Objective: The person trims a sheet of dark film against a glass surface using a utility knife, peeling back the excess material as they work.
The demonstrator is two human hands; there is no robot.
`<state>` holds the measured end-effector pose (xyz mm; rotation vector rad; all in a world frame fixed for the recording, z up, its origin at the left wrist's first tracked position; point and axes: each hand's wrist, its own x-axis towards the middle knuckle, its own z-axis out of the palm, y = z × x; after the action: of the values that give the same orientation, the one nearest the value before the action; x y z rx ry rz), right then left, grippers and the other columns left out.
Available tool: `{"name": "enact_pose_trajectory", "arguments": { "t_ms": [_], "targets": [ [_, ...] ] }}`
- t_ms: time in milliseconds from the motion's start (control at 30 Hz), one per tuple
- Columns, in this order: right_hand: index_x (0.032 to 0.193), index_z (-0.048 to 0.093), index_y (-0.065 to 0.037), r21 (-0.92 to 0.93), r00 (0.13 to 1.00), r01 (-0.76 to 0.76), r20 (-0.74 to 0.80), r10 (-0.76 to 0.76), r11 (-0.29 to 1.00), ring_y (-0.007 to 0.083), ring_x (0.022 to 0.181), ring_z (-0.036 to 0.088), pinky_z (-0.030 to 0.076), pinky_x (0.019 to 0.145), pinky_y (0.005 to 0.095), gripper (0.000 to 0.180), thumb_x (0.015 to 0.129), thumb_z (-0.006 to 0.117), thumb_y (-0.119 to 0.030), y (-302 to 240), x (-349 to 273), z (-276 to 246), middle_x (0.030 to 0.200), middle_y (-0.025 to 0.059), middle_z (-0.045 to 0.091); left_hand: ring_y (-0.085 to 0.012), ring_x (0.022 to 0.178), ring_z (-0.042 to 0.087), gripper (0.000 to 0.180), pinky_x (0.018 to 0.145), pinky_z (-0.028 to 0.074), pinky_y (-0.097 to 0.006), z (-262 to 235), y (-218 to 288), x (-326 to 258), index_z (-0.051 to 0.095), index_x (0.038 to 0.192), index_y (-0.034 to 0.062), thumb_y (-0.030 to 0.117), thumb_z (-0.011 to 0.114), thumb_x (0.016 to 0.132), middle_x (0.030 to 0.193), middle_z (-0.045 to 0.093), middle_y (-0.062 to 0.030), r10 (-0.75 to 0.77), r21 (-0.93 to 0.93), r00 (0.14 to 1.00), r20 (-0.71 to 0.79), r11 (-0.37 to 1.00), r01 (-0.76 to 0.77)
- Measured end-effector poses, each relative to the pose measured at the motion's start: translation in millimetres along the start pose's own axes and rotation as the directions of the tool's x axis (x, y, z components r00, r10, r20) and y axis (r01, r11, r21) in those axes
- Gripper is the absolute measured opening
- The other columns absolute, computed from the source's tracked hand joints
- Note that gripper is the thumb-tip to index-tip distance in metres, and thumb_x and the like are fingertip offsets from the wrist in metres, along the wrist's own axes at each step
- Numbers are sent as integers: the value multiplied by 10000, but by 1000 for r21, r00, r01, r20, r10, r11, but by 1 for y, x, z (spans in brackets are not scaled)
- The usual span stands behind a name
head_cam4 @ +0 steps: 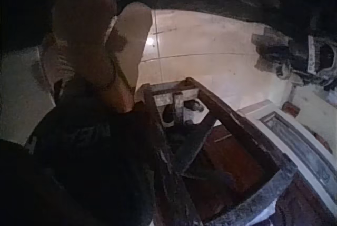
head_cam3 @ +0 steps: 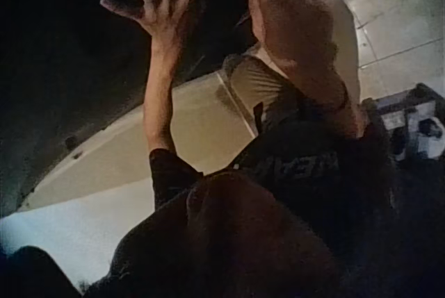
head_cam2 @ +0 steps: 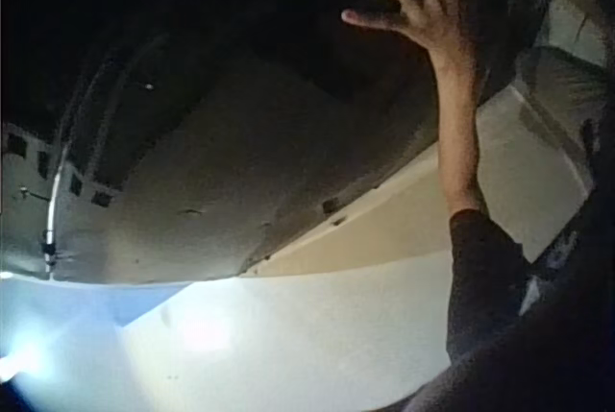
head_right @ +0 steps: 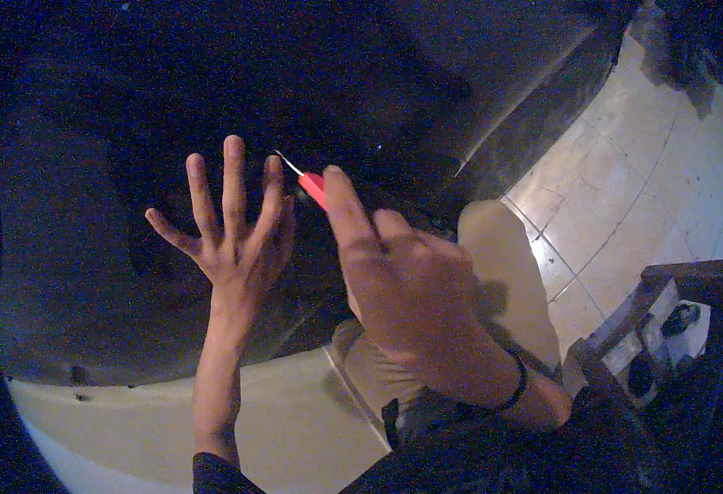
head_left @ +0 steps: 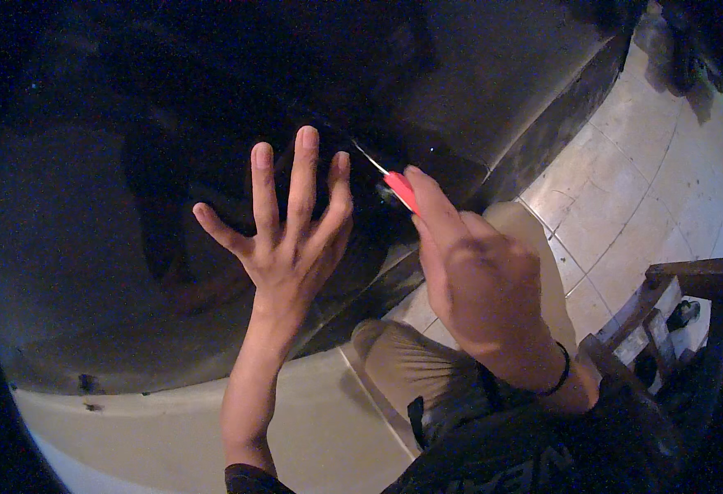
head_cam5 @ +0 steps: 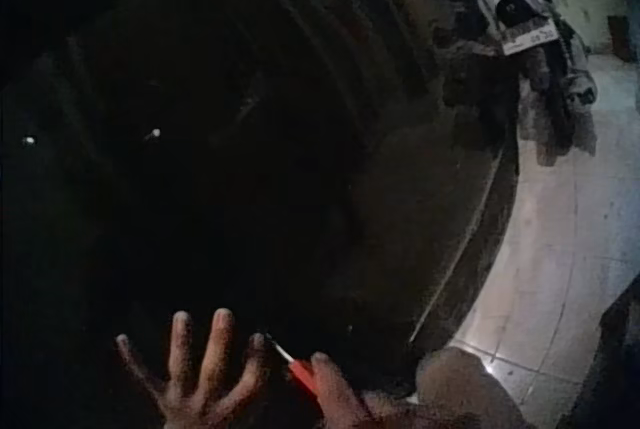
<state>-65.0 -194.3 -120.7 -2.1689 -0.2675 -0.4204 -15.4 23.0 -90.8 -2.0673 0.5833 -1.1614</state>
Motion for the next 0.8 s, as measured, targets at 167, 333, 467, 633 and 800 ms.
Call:
{"name": "enact_pose_trajectory", "arguments": {
  "t_ms": [167, 333, 467, 633, 800],
  "targets": [
    [1363, 694, -90, 139, 986, 55, -163, -32, 989, 370, 726, 736, 564, 631, 421, 377, 986, 705, -91, 10, -3, 4, 931, 182, 771, -327, 1518, 465, 219, 1206, 23, -826, -4, 2, 1, 705, 1180, 368, 385, 720, 962, 1573, 576, 81, -25, -7, 998, 51, 1000, 25],
    [1316, 717, -71, 227, 979, 101, -198, -56, 969, 352, 700, 736, 555, 615, 399, 336, 981, 702, -76, 3, 12, 3, 909, 182, 768, -406, 1574, 352, 358, 1211, -79, -798, 1, -4, 2, 698, 1318, 307, 398, 663, 974, 1651, 498, 7, 91, 27, 996, 9, 996, -91],
    [1314, 718, -75, 233, 978, 101, -200, -54, 967, 351, 684, 733, 556, 620, 403, 335, 979, 702, -74, 2, 15, 8, 885, 187, 763, -402, 1572, 358, 339, 1213, -79, -798, 2, -5, 0, 700, 1304, 316, 400, 657, 978, 1635, 520, 23, 84, 27, 996, -4, 996, -84],
    [1317, 715, -74, 183, 978, 105, -199, -68, 977, 348, 669, 725, 556, 619, 408, 334, 984, 697, -73, 0, 16, 6, 874, 195, 757, -330, 1517, 468, 160, 1197, 24, -840, 2, 2, 2, 691, 1119, 354, 390, 721, 965, 1570, 574, 125, -8, -4, 1000, -18, 1000, 8],
    [1333, 698, -64, 203, 974, 145, -202, -103, 968, 349, 650, 713, 553, 616, 415, 343, 991, 686, -75, 3, 17, 7, 854, 198, 747, -330, 1515, 472, 152, 1191, 18, -847, 2, 2, 3, 691, 1102, 356, 396, 727, 960, 1568, 576, 127, -13, -2, 1000, -13, 1000, 13]
  ]
}}
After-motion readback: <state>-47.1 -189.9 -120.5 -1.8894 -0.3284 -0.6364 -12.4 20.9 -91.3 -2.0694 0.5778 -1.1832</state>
